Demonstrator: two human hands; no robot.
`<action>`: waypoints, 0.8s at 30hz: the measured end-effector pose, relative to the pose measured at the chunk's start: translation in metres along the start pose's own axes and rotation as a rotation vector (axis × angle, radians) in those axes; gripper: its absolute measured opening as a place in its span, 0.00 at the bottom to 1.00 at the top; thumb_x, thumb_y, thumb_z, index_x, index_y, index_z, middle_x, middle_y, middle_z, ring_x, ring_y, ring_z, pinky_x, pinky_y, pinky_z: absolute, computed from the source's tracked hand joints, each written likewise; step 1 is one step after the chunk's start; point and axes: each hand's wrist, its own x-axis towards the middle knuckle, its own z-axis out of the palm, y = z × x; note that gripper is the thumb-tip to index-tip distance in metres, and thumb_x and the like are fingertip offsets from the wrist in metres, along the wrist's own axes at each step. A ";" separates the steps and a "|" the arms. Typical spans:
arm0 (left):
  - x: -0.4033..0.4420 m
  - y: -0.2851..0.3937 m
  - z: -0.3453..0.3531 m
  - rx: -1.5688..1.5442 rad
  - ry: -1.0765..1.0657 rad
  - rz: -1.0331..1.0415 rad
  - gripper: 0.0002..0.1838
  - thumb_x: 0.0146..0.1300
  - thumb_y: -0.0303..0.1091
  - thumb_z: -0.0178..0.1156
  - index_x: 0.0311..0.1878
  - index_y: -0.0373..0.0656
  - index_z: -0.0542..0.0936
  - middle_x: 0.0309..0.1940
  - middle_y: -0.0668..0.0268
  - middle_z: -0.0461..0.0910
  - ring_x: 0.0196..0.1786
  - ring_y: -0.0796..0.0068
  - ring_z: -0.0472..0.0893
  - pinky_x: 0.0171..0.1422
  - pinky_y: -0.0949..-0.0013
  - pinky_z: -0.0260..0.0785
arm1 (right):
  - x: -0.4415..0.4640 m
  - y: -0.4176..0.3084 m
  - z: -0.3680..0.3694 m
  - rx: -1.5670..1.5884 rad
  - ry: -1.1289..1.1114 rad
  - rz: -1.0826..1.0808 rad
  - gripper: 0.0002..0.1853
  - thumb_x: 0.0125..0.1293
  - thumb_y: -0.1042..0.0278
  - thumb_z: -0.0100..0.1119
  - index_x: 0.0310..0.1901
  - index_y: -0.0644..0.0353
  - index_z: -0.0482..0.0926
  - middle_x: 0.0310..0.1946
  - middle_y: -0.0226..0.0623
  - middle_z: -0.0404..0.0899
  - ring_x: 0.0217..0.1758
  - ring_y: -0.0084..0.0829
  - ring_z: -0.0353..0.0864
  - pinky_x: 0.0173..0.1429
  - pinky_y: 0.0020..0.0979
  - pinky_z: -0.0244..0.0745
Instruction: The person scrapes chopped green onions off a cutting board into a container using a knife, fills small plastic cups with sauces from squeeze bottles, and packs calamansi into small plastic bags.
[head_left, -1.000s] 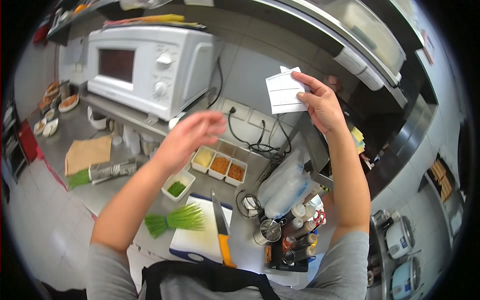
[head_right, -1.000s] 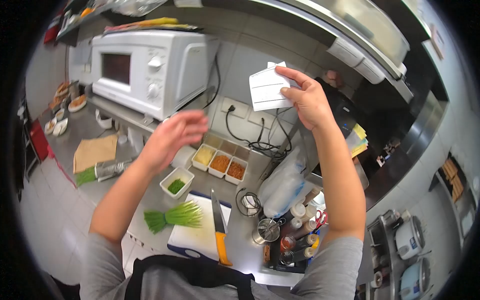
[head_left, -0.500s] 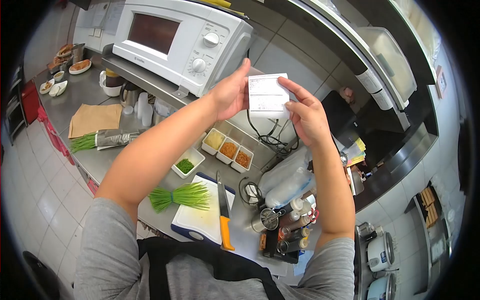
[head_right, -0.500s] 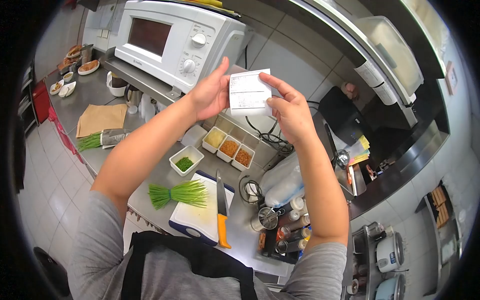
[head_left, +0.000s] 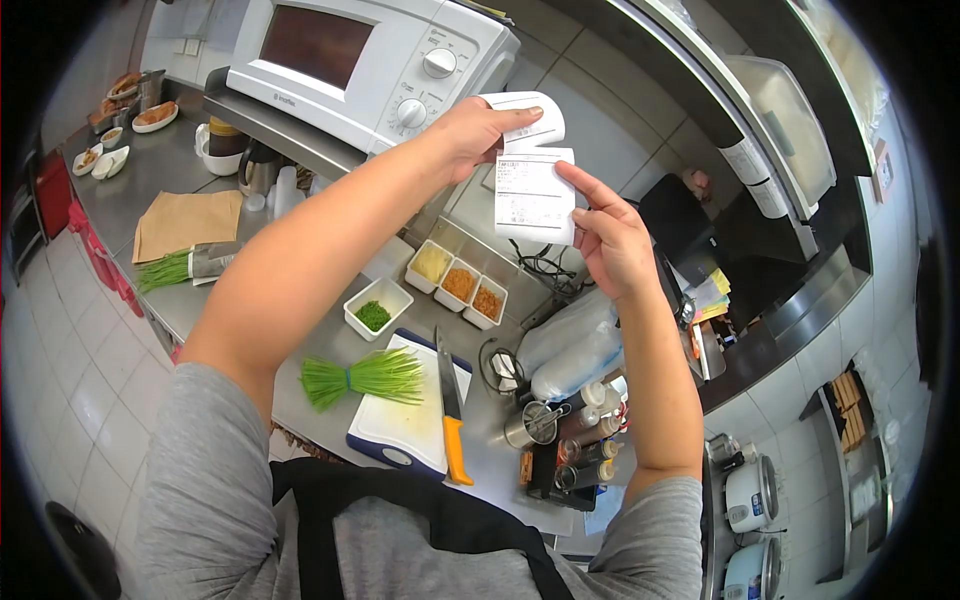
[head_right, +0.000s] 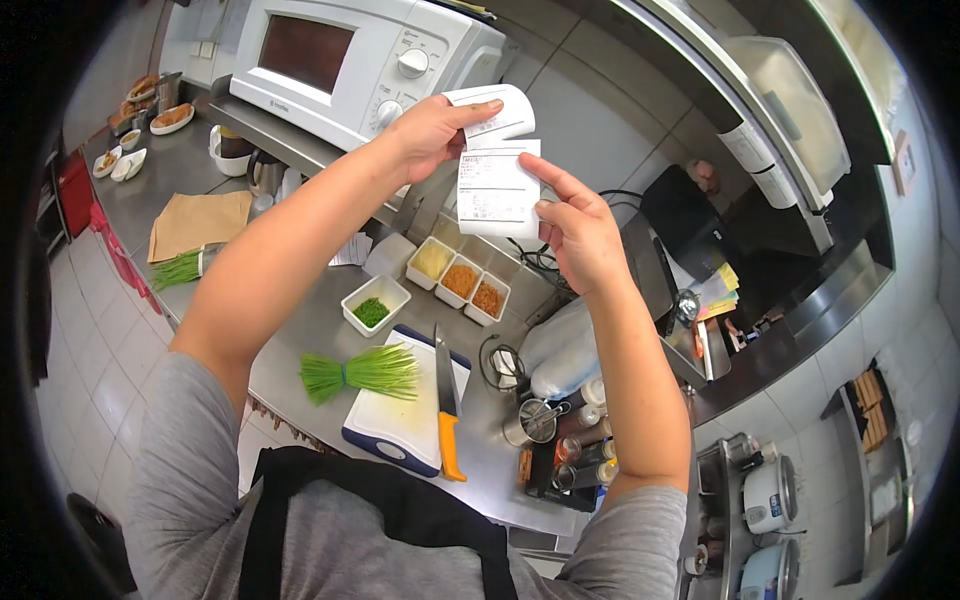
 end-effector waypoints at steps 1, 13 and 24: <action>0.004 -0.002 -0.003 0.006 0.005 0.005 0.21 0.62 0.39 0.63 0.51 0.33 0.74 0.44 0.58 0.80 0.42 0.71 0.82 0.46 0.68 0.75 | 0.000 0.001 0.001 0.001 0.005 0.000 0.26 0.61 0.83 0.44 0.64 0.68 0.67 0.59 0.42 0.72 0.57 0.29 0.75 0.61 0.32 0.71; 0.005 0.006 -0.004 0.027 0.151 0.026 0.20 0.66 0.38 0.59 0.53 0.35 0.70 0.44 0.58 0.80 0.43 0.69 0.82 0.44 0.66 0.76 | 0.002 0.002 0.009 -0.014 0.053 0.010 0.26 0.61 0.84 0.45 0.64 0.67 0.68 0.60 0.41 0.71 0.57 0.29 0.75 0.58 0.31 0.73; -0.009 0.039 -0.030 0.011 0.208 0.220 0.15 0.66 0.35 0.59 0.51 0.38 0.76 0.45 0.64 0.81 0.45 0.77 0.79 0.50 0.72 0.71 | 0.018 0.008 0.014 -0.095 0.133 -0.090 0.29 0.56 0.84 0.56 0.63 0.63 0.71 0.56 0.33 0.73 0.35 0.12 0.69 0.38 0.18 0.64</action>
